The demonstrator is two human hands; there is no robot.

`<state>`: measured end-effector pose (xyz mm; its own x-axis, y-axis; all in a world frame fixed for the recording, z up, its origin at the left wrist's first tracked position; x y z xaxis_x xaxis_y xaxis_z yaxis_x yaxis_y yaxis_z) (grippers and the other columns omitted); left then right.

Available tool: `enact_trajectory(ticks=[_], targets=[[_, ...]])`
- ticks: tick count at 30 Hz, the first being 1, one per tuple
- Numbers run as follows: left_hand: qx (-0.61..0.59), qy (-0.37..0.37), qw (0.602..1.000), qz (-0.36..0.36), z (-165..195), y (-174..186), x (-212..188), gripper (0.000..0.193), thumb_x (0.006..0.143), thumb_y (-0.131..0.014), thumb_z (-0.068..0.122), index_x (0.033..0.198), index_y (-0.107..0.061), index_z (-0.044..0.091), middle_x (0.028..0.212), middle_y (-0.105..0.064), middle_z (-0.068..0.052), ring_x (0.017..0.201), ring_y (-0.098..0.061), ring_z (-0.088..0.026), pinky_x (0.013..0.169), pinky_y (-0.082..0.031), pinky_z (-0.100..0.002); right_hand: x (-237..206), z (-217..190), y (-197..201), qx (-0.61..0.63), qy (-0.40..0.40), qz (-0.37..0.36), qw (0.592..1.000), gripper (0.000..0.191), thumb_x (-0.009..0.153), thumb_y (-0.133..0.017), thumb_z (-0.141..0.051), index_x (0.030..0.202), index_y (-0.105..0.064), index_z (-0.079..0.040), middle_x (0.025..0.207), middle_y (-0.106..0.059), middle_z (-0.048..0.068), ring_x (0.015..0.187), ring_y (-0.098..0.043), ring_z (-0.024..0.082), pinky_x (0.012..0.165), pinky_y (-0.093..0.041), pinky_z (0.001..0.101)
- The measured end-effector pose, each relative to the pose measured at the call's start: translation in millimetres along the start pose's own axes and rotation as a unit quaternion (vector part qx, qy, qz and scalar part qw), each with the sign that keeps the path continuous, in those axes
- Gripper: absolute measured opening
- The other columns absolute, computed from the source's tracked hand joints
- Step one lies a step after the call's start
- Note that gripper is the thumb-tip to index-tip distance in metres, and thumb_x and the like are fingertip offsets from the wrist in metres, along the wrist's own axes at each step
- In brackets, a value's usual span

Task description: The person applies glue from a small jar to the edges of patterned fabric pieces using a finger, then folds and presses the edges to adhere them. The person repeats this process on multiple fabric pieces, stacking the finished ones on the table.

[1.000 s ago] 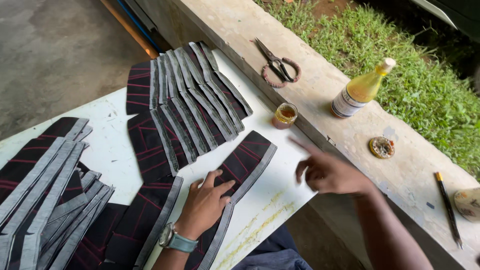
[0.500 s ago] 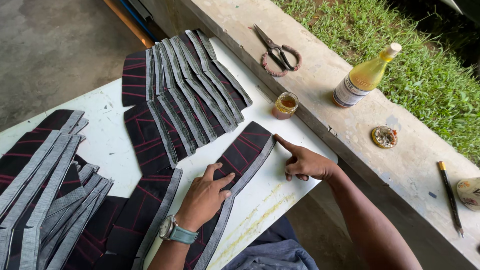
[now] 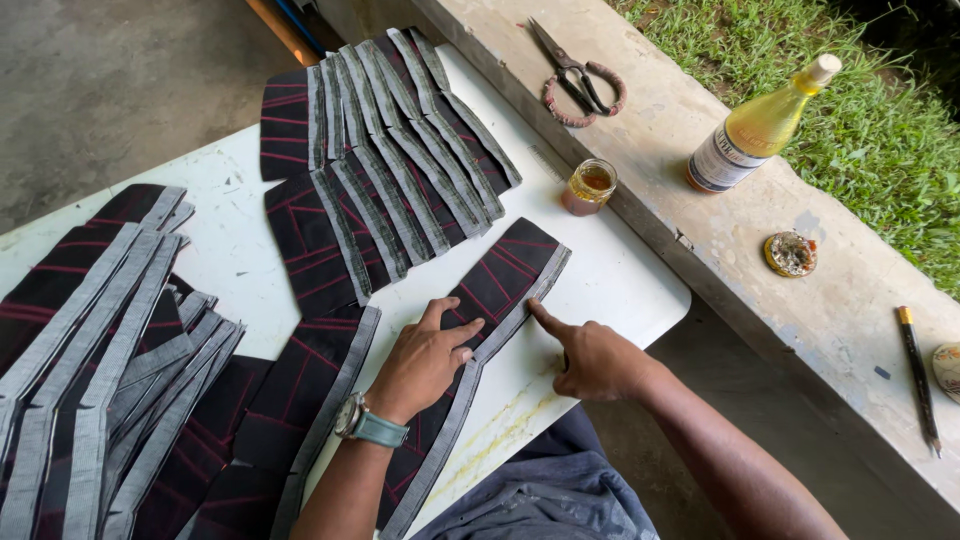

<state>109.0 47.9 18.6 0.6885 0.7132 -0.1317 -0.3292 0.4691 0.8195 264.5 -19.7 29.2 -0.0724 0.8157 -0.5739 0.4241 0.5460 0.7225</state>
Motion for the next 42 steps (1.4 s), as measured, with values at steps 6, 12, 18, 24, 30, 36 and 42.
enact_trajectory(ticks=[6,12,18,24,30,36,42], targets=[[-0.032,0.015,0.999,-0.005,-10.7,-4.6,-1.0,0.043,0.092,-0.068,0.017,0.135,-0.065,0.022,0.153,-0.043,-0.009,0.12,-0.06,-0.035,0.104,-0.049,-0.045,-6.5,-23.5,-33.4,-0.103,-0.019,-0.026,0.994,0.108,0.074,-0.061,-0.008,0.164,-0.001,-0.014,0.063,-0.068,0.017,0.061,-0.069,0.035,0.066,-0.058,0.0439],[-0.08,0.001,0.997,0.022,-14.5,-0.4,-4.9,0.047,0.091,-0.07,0.015,0.137,-0.062,0.014,0.152,-0.045,-0.008,0.126,-0.057,-0.035,0.104,-0.048,-0.045,-7.9,-55.2,-69.9,-0.201,0.046,0.006,0.979,0.095,0.081,-0.058,-0.008,0.164,-0.012,-0.003,0.066,-0.067,0.016,0.057,-0.068,0.033,0.058,-0.057,0.0467],[-0.101,0.001,0.994,0.03,-16.3,3.0,-5.5,0.045,0.089,-0.07,0.013,0.135,-0.064,0.015,0.151,-0.046,-0.007,0.126,-0.059,-0.032,0.105,-0.049,-0.042,16.1,6.1,3.1,-0.205,-0.022,0.132,0.97,0.088,0.078,-0.061,-0.015,0.159,-0.028,-0.02,0.065,-0.068,0.016,0.056,-0.065,0.032,0.054,-0.051,0.0466],[-0.092,-0.01,0.995,0.03,-13.9,2.8,-5.6,0.045,0.089,-0.071,0.014,0.134,-0.064,0.013,0.15,-0.046,-0.009,0.126,-0.058,-0.033,0.105,-0.048,-0.043,34.3,42.5,5.2,-0.253,-0.076,0.082,0.961,0.078,0.09,-0.052,-0.013,0.163,-0.025,-0.023,0.067,-0.07,0.013,0.055,-0.068,0.028,0.053,-0.055,0.0437],[-0.119,0.022,0.993,0.006,-18.0,-0.4,-4.3,0.045,0.09,-0.069,0.014,0.135,-0.063,0.013,0.152,-0.044,-0.008,0.124,-0.061,-0.03,0.106,-0.049,-0.04,35.1,59.2,60.6,-0.198,-0.079,0.186,0.959,0.08,0.078,-0.064,-0.024,0.153,-0.042,-0.038,0.074,-0.07,0.014,0.063,-0.068,0.03,0.06,-0.054,0.0443],[-0.11,0.009,0.994,0.02,-13.6,2.1,-3.1,0.045,0.089,-0.071,0.014,0.134,-0.065,0.012,0.15,-0.045,-0.009,0.131,-0.055,-0.03,0.106,-0.049,-0.04,36.6,73.9,55.1,-0.17,-0.152,0.138,0.964,0.078,0.083,-0.06,-0.025,0.157,-0.037,-0.039,0.078,-0.074,0.015,0.068,-0.073,0.03,0.062,-0.061,0.0462],[-0.12,0.003,0.992,0.033,-13.2,2.6,-3.2,0.044,0.088,-0.072,0.014,0.131,-0.067,0.012,0.149,-0.047,-0.009,0.133,-0.053,-0.031,0.106,-0.048,-0.04,11.8,24.2,-6.7,-0.031,0.024,0.085,0.996,0.079,0.079,-0.065,-0.025,0.154,-0.042,-0.036,0.078,-0.074,0.011,0.074,-0.072,0.03,0.074,-0.058,0.044]])
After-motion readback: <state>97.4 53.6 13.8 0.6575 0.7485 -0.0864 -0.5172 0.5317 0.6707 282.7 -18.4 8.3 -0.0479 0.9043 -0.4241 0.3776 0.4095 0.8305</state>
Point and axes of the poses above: each hand's wrist, its own x-axis towards the middle knuckle, its own y-axis out of the back of the hand, z = x × y, the point moved 10 cm from there along x, towards the middle knuckle
